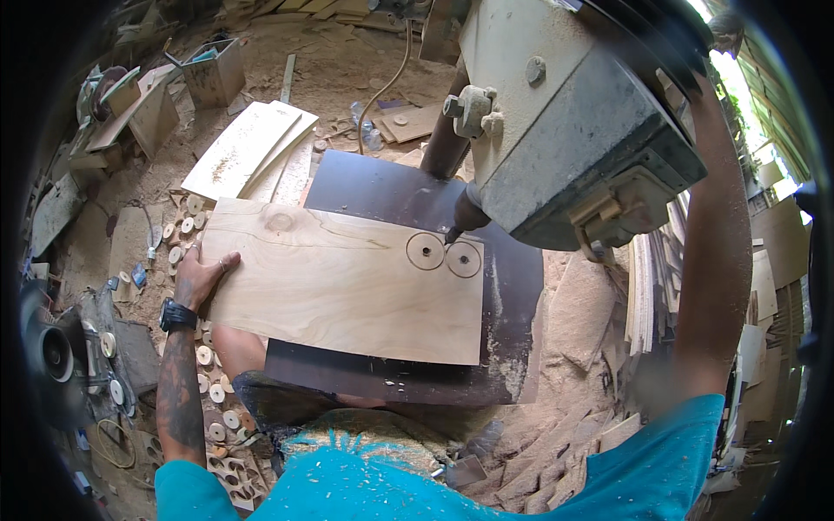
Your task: The person places a rectangular wooden board on a drill press table and drills a series of circular holes in a grid pattern. They reposition the board between rows to align the drill bit with marked circles and continue until the pattern is complete.
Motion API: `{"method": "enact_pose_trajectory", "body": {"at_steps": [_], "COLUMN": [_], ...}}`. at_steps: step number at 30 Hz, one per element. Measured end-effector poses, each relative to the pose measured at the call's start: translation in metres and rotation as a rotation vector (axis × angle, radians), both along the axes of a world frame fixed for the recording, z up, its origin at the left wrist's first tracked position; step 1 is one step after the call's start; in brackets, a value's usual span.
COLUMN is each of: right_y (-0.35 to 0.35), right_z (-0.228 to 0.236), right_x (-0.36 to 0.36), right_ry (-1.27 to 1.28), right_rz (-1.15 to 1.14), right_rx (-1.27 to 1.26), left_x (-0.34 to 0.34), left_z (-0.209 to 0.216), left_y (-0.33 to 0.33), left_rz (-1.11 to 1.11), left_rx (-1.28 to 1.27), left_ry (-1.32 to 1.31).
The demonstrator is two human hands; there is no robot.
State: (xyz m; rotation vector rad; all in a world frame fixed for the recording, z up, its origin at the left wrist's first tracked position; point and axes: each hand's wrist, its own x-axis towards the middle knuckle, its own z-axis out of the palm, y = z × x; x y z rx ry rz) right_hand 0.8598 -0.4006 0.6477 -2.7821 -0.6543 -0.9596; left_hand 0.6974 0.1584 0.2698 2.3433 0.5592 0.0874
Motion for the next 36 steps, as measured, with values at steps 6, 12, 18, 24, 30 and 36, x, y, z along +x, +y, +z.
{"method": "enact_pose_trajectory", "body": {"at_steps": [6,12,18,24,30,36], "right_y": [0.003,0.0,-0.002,-0.001,-0.003,-0.005], "right_z": [0.001,0.006,0.014,0.018,0.02,0.022], "right_x": [0.008,0.017,0.034,0.041,0.044,0.05], "right_ry": [-0.018,-0.037,-0.045,-0.06,-0.082,-0.102], "right_rz": [0.02,0.04,0.057,0.078,0.086,0.088], "right_rx": [0.031,0.028,0.026,0.023,0.025,0.041], "left_x": [-0.005,0.004,0.017,0.02,0.027,0.026], "left_z": [-0.004,0.002,0.008,0.002,-0.007,-0.001], "left_y": [0.005,-0.035,-0.076,-0.08,-0.08,-0.083], "left_rz": [-0.042,-0.033,-0.015,-0.048,-0.075,-0.092], "left_rx": [-0.065,-0.139,-0.043,-0.037,-0.013,-0.027], "left_ry": [-0.063,-0.032,0.015,0.02,0.012,0.008]}}
